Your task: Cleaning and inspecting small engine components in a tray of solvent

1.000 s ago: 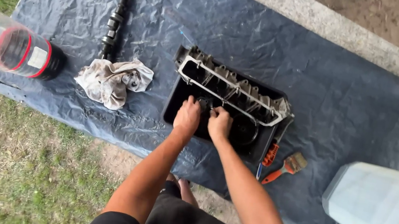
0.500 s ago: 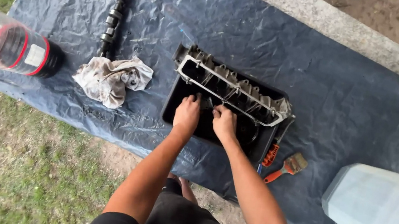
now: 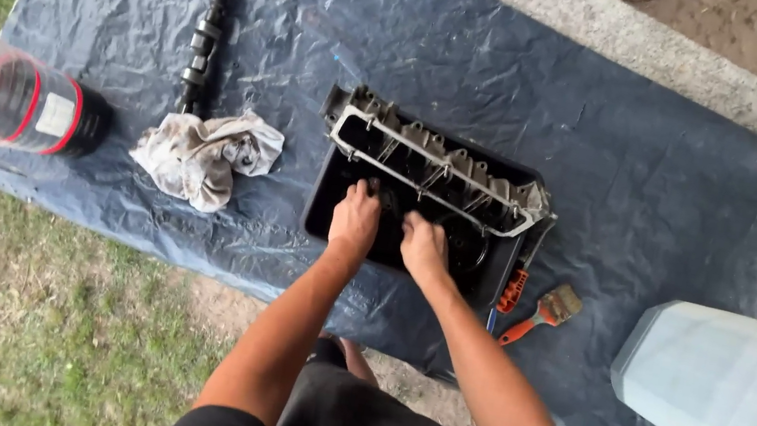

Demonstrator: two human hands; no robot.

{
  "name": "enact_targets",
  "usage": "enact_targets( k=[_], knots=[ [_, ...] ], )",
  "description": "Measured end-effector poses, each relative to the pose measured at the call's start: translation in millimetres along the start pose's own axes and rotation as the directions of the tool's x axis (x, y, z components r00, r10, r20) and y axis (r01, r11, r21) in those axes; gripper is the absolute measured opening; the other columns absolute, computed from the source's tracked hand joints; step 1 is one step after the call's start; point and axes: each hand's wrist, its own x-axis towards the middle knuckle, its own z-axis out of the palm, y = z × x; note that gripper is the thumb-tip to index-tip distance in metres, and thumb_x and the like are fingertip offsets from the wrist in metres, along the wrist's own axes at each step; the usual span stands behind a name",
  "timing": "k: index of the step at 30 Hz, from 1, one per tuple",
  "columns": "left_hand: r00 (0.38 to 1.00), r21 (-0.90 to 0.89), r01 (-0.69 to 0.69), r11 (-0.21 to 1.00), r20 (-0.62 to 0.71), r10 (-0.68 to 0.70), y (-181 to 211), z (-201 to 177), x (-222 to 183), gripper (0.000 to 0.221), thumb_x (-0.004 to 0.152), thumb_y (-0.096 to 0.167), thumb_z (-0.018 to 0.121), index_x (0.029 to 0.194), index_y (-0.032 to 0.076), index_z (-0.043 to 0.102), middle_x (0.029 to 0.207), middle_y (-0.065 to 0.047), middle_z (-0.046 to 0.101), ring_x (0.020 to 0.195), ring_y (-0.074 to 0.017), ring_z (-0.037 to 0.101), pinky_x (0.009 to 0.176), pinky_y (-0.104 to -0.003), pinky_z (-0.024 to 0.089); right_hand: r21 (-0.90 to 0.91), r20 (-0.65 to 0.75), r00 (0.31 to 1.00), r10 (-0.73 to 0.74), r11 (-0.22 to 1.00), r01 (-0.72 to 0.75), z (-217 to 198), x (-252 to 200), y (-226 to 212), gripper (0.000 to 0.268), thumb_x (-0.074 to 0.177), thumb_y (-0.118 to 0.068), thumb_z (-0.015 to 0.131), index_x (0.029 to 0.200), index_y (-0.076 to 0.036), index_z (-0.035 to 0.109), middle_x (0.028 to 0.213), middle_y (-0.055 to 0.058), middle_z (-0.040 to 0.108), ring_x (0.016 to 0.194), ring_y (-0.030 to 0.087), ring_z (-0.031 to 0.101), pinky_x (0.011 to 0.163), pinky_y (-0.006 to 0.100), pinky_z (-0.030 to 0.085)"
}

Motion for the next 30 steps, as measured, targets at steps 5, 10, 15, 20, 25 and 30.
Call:
enact_targets(
  k=[5,10,15,20,25,30],
  knots=[
    [0.999,-0.009,-0.023,1.000,0.023,0.023,-0.5,-3.8,-1.7,0.030,0.095,0.009,0.059,0.124,0.005,0.064,0.101,-0.004,0.059,0.091,-0.0168,0.063,0.070,-0.024,0.060,0.011,-0.015,0.999,0.047,0.999,-0.047,13.2,24.3,-11.1,0.025,0.098,-0.020,0.056,0.110,-0.011,0.076,0.106,0.020,0.076,0.109,0.038,0.070,0.089,0.052,0.058],
    [1.000,-0.007,0.000,1.000,0.020,0.001,0.6,-6.8,0.1,0.029,0.096,0.010,0.058,0.124,0.005,0.062,0.101,-0.004,0.058,0.092,-0.0170,0.063,0.071,-0.024,0.060,-0.029,-0.012,0.999,-0.034,0.999,0.034,-1.2,4.5,-6.8,0.025,0.099,-0.013,0.055,0.112,-0.006,0.076,0.104,0.019,0.078,0.105,0.039,0.072,0.084,0.052,0.059],
    [1.000,0.055,-0.008,0.998,-0.013,0.008,0.2,7.9,2.2,0.023,0.097,0.011,0.057,0.117,0.005,0.063,0.098,-0.002,0.055,0.088,-0.0148,0.060,0.065,-0.021,0.058,-0.058,-0.046,0.997,-0.054,0.997,0.052,21.6,34.0,6.8,0.022,0.100,-0.017,0.057,0.111,-0.010,0.074,0.103,0.015,0.078,0.106,0.033,0.073,0.087,0.046,0.060],
    [0.999,0.037,0.017,0.999,-0.044,-0.015,2.7,10.2,-4.5,0.024,0.097,0.013,0.057,0.118,0.004,0.065,0.098,-0.003,0.056,0.088,-0.0152,0.061,0.064,-0.022,0.059,-0.044,-0.054,0.997,-0.061,0.997,0.059,14.6,12.0,9.4,0.022,0.099,-0.016,0.060,0.111,-0.007,0.076,0.101,0.018,0.078,0.104,0.035,0.073,0.086,0.047,0.061],
    [0.996,0.071,0.014,0.997,-0.087,-0.007,2.6,6.3,-1.9,0.023,0.095,0.013,0.059,0.115,0.005,0.064,0.094,-0.002,0.055,0.085,-0.0148,0.060,0.060,-0.021,0.057,0.023,-0.102,0.992,-0.069,0.997,0.071,26.7,39.8,2.4,0.025,0.098,-0.020,0.062,0.114,-0.007,0.075,0.102,0.020,0.077,0.108,0.037,0.070,0.089,0.052,0.059],
    [0.994,0.050,0.030,0.998,-0.104,-0.025,0.0,9.0,3.0,0.022,0.097,0.013,0.057,0.115,0.004,0.066,0.095,-0.003,0.056,0.086,-0.0145,0.061,0.061,-0.021,0.058,-0.092,-0.046,0.995,-0.087,0.992,0.082,13.1,17.7,15.8,0.021,0.098,-0.018,0.063,0.110,-0.009,0.078,0.098,0.017,0.078,0.101,0.035,0.074,0.085,0.046,0.061]
  ],
)
